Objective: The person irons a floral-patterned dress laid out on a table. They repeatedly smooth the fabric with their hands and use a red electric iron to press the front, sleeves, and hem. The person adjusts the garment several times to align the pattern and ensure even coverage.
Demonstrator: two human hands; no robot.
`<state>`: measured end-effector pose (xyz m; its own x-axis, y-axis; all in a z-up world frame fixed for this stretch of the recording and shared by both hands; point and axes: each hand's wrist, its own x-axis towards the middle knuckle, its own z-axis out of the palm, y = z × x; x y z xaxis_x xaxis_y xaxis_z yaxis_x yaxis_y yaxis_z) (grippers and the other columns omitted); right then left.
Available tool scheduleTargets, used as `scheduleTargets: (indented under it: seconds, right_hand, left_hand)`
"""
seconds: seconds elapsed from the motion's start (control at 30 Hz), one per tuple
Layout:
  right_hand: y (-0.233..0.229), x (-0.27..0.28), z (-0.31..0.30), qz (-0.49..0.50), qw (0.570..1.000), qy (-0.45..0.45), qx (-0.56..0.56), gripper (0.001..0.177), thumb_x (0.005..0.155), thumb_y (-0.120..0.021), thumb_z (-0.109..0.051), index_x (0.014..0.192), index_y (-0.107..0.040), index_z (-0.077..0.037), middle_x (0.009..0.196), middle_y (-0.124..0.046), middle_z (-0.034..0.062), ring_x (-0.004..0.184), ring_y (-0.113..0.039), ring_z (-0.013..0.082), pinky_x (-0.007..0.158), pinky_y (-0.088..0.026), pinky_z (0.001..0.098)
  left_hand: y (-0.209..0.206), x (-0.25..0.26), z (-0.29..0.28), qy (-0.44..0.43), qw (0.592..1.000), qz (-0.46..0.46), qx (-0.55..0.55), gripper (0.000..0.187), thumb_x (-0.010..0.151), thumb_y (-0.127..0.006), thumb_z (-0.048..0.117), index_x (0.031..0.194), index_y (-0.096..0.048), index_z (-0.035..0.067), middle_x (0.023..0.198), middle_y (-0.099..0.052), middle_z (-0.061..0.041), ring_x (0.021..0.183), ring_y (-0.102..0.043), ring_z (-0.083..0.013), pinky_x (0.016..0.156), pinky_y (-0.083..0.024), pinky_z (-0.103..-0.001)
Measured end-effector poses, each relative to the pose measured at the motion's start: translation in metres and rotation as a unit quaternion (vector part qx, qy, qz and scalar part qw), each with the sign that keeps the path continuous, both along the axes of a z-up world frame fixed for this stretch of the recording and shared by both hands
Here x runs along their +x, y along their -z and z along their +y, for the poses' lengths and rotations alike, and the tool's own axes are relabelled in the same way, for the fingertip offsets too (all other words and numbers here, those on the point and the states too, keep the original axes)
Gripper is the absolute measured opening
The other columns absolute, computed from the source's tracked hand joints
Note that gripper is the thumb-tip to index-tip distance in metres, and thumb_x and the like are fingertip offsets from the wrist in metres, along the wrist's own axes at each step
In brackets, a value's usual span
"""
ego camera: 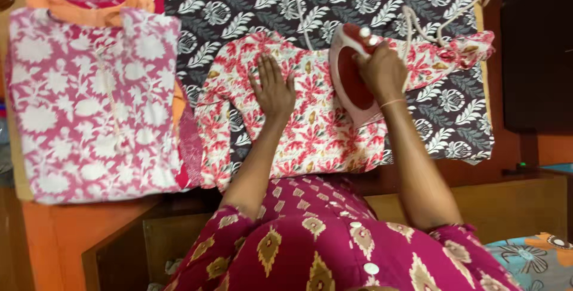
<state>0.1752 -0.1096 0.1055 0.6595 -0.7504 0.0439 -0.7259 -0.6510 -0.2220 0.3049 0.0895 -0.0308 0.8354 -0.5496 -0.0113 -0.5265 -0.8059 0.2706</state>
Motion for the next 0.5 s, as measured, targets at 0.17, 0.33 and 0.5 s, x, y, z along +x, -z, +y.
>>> scheduleTargets:
  seconds: [0.17, 0.33, 0.5]
  right_hand:
    - [-0.008, -0.048, 0.044, 0.025, 0.994, 0.032, 0.099, 0.058, 0.092, -0.072, -0.047, 0.112, -0.06, 0.006, 0.072, -0.07, 0.0203, 0.056, -0.066, 0.0338, 0.048, -0.051, 0.049]
    - [-0.031, -0.092, 0.1, 0.119, 0.978, 0.13, 0.112, 0.053, 0.094, -0.071, -0.05, 0.105, -0.06, 0.002, 0.064, -0.069, 0.0216, 0.053, -0.066, 0.0361, 0.049, -0.049, 0.0497]
    - [-0.015, -0.057, 0.062, 0.055, 0.979, 0.18, 0.077, 0.054, 0.097, -0.075, -0.048, 0.102, -0.062, 0.004, 0.07, -0.069, 0.0239, 0.062, -0.069, 0.0382, 0.055, -0.05, 0.0495]
  left_hand:
    - [0.004, 0.001, 0.0, 0.009, 1.0, -0.007, -0.015, 0.077, 0.11, -0.021, 0.054, 0.161, -0.017, -0.003, 0.171, -0.013, -0.02, 0.159, -0.007, -0.0311, 0.125, 0.002, -0.057]
    - [0.003, 0.001, 0.0, 0.024, 0.998, 0.005, -0.053, 0.075, 0.11, -0.03, 0.048, 0.161, -0.019, -0.006, 0.171, -0.015, -0.021, 0.159, -0.006, -0.032, 0.126, 0.002, -0.058]
    - [0.006, 0.003, 0.005, 0.045, 0.998, 0.008, -0.041, 0.072, 0.11, -0.033, 0.043, 0.158, -0.02, -0.008, 0.17, -0.015, -0.025, 0.16, -0.006, -0.0347, 0.125, 0.002, -0.061]
